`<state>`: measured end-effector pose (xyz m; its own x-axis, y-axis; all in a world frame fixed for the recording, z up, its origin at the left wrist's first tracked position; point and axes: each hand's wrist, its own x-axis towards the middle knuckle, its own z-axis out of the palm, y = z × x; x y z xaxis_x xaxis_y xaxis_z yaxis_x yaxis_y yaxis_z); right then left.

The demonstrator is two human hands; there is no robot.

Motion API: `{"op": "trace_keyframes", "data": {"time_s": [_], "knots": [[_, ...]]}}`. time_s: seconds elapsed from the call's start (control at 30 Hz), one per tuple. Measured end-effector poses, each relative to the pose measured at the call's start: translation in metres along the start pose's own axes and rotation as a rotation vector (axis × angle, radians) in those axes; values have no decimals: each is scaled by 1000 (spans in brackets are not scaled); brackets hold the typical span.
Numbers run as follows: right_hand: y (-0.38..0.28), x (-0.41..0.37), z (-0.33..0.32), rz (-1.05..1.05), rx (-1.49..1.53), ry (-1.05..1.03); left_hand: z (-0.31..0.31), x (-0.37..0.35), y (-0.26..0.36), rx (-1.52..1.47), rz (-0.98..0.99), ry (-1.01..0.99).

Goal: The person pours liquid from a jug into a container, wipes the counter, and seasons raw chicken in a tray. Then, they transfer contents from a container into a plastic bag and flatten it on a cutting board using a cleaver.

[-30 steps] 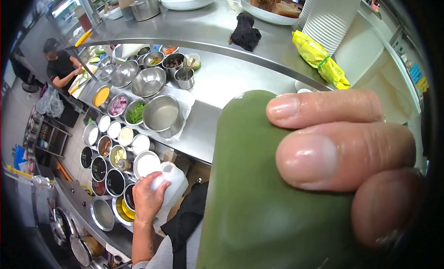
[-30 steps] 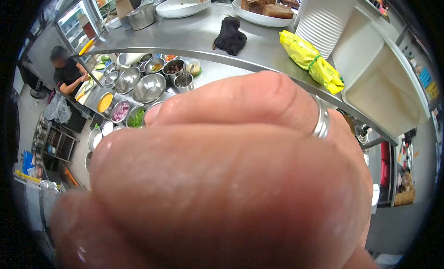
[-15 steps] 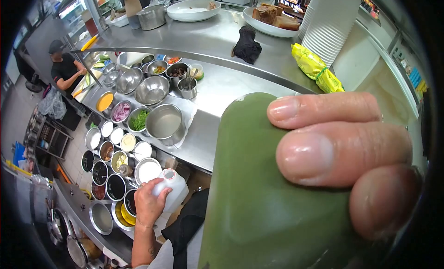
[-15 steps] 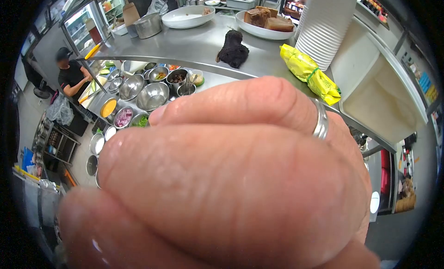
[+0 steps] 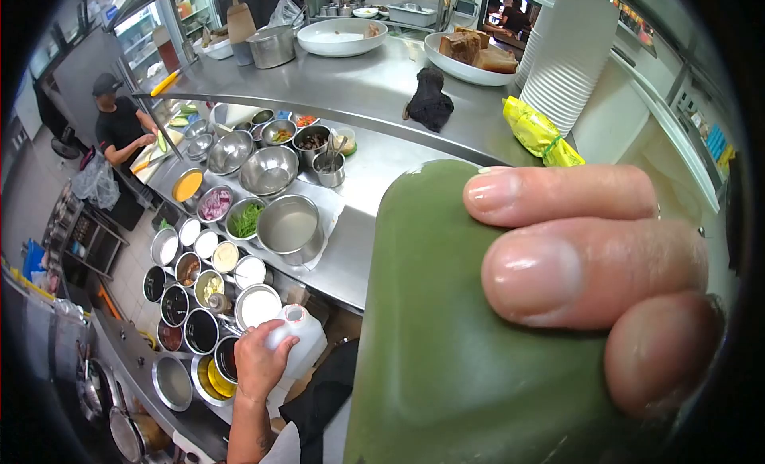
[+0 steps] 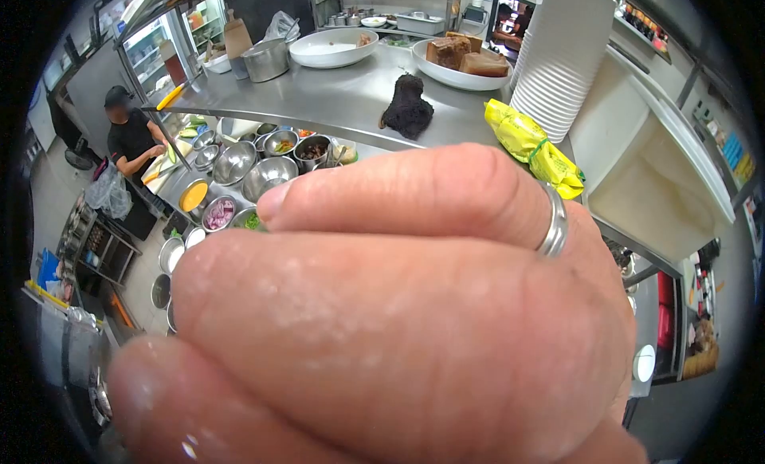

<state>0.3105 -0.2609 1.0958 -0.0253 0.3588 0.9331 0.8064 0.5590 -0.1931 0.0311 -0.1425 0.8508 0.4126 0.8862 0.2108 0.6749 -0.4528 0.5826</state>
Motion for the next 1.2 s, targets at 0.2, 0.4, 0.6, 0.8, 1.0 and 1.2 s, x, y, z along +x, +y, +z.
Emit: {"op": "trace_keyframes", "data": {"time_s": [0.2, 0.4, 0.6, 0.8, 1.0, 1.2], "knots": [[4, -1, 2, -44, 8, 67, -2, -1, 1, 6, 28, 29], [9, -7, 5, -57, 32, 113, -4, -3, 3, -8, 65, 30], [36, 6, -36, -51, 251, -308, -4, -5, 8, -4, 70, 32], [88, -46, -24, 146, 683, -554, -7, -8, 12, 67, 77, -31], [107, -169, 16, 464, 430, -468, 3, 3, 17, 20, 242, -34], [154, -312, 84, 678, 134, -536, 12, 31, 32, 129, 306, -231]]}}
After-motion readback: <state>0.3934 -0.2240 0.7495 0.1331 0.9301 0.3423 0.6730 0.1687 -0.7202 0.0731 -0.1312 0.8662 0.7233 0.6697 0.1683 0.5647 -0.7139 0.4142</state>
